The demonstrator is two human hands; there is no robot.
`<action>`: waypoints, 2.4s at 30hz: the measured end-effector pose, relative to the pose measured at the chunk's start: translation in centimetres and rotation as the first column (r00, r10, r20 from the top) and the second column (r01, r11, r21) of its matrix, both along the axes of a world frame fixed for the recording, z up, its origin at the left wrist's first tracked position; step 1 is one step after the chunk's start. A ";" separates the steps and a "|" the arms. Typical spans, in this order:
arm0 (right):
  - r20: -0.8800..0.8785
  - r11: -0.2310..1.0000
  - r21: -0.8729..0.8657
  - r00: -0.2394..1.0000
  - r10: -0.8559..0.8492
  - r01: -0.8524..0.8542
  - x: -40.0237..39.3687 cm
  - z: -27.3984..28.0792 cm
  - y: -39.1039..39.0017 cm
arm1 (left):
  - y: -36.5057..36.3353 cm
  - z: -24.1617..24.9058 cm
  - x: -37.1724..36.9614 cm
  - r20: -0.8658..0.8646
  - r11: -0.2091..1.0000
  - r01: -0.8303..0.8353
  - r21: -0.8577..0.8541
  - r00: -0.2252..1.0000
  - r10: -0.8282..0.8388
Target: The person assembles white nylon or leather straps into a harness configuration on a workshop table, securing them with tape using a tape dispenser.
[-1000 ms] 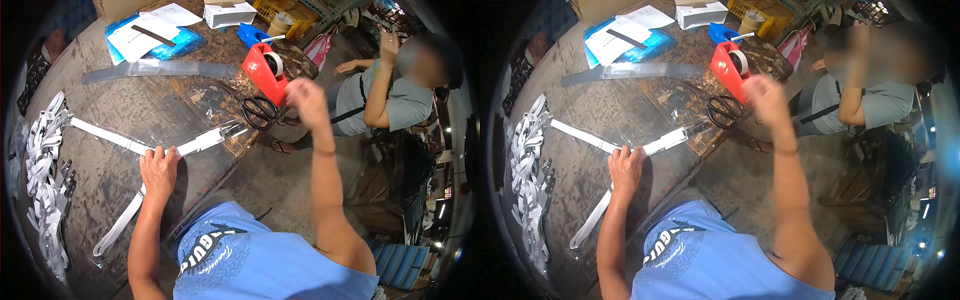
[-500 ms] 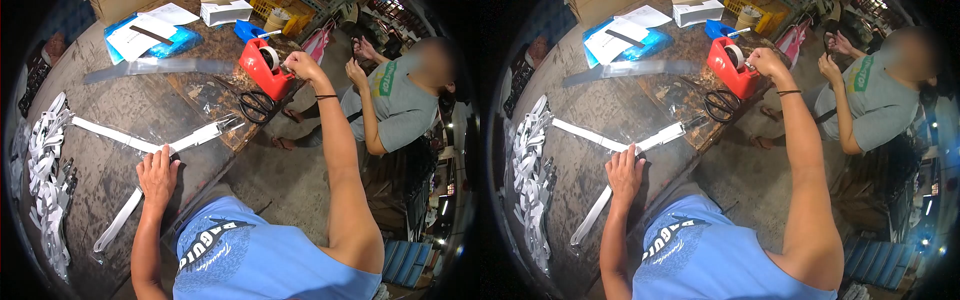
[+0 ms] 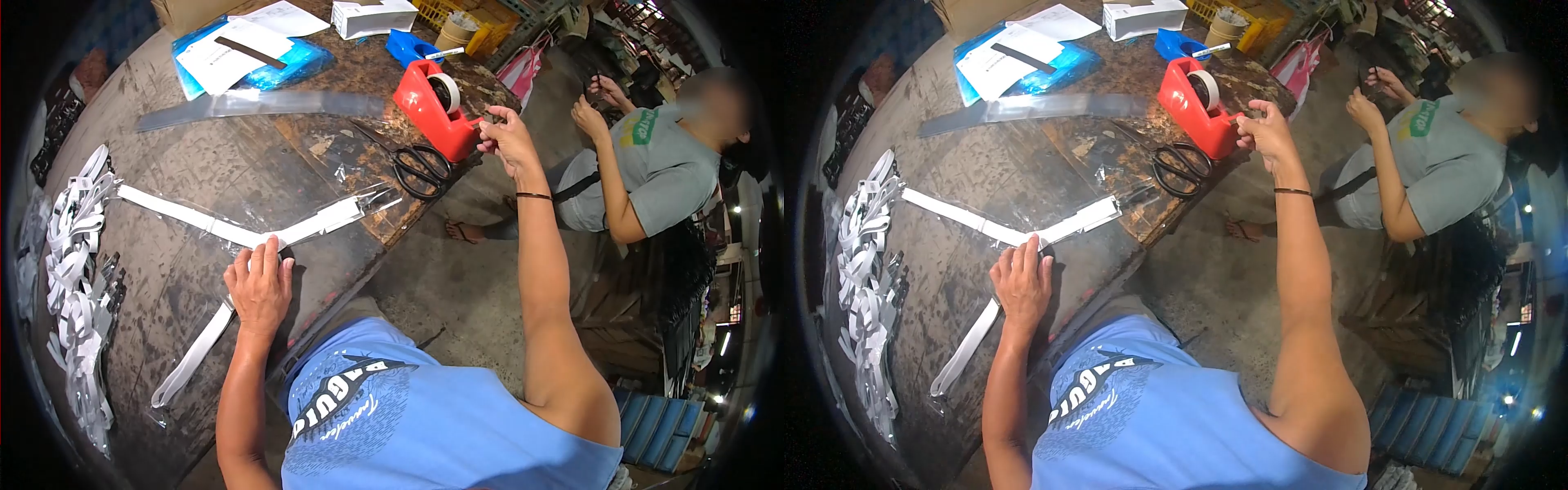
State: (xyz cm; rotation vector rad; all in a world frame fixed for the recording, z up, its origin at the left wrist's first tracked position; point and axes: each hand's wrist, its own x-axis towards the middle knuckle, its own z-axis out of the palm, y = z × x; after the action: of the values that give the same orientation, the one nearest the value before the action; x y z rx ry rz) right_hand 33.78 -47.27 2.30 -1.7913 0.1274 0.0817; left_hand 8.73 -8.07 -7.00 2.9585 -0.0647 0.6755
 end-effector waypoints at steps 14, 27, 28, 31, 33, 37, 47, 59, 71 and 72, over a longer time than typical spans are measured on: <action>0.013 0.984 0.178 1.000 0.026 -0.028 -0.2 -1.3 -0.5 | 0.1 0.0 -0.2 -0.006 1.000 -0.006 -0.017 1.000 0.006; 0.063 0.971 0.230 0.996 0.056 -0.069 -0.2 -2.4 -1.1 | 0.1 0.0 -0.1 -0.021 0.999 -0.009 -0.033 1.000 0.008; 0.063 0.969 0.235 0.996 0.065 -0.078 -0.2 -2.4 -1.1 | 0.0 0.0 -0.1 -0.016 0.999 -0.010 -0.033 1.000 0.010; 0.073 0.980 0.196 0.997 0.017 -0.031 -1.1 -2.0 -0.2 | 0.0 0.1 -0.1 -0.011 0.999 -0.007 -0.043 1.000 0.007; 0.125 0.993 0.112 0.992 0.027 -0.041 -0.7 -2.5 -0.1 | 0.1 0.1 -0.1 -0.007 0.999 -0.009 -0.036 1.000 0.008; 0.299 0.969 -0.243 0.948 0.113 -0.039 -0.2 -2.4 -0.4 | 0.0 0.2 -0.1 0.005 0.999 -0.009 -0.033 1.000 0.009; 0.231 0.940 -0.340 0.966 0.113 -0.029 -7.6 -5.2 1.6 | 0.1 0.2 -0.1 0.055 0.994 0.009 -0.105 0.999 -0.003; 0.236 0.699 -0.108 0.664 0.709 -0.707 -16.4 -1.6 17.9 | -3.6 5.3 -1.2 0.099 0.660 0.129 -0.740 0.992 -0.083; -0.050 0.655 0.439 0.712 0.701 -0.615 -19.5 -5.0 21.3 | -3.6 3.3 -3.6 0.103 0.396 0.074 -0.915 0.993 0.052; -0.053 0.655 0.438 0.709 0.703 -0.616 -19.5 -5.4 21.3 | -3.5 3.2 -3.7 0.101 0.383 0.079 -0.920 0.994 0.037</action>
State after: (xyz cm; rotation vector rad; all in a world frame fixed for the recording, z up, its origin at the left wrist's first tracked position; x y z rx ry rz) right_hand 14.25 -25.95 -3.06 -1.3313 -0.3870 0.7931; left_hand 5.01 -11.60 -3.84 1.7865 0.2109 0.5744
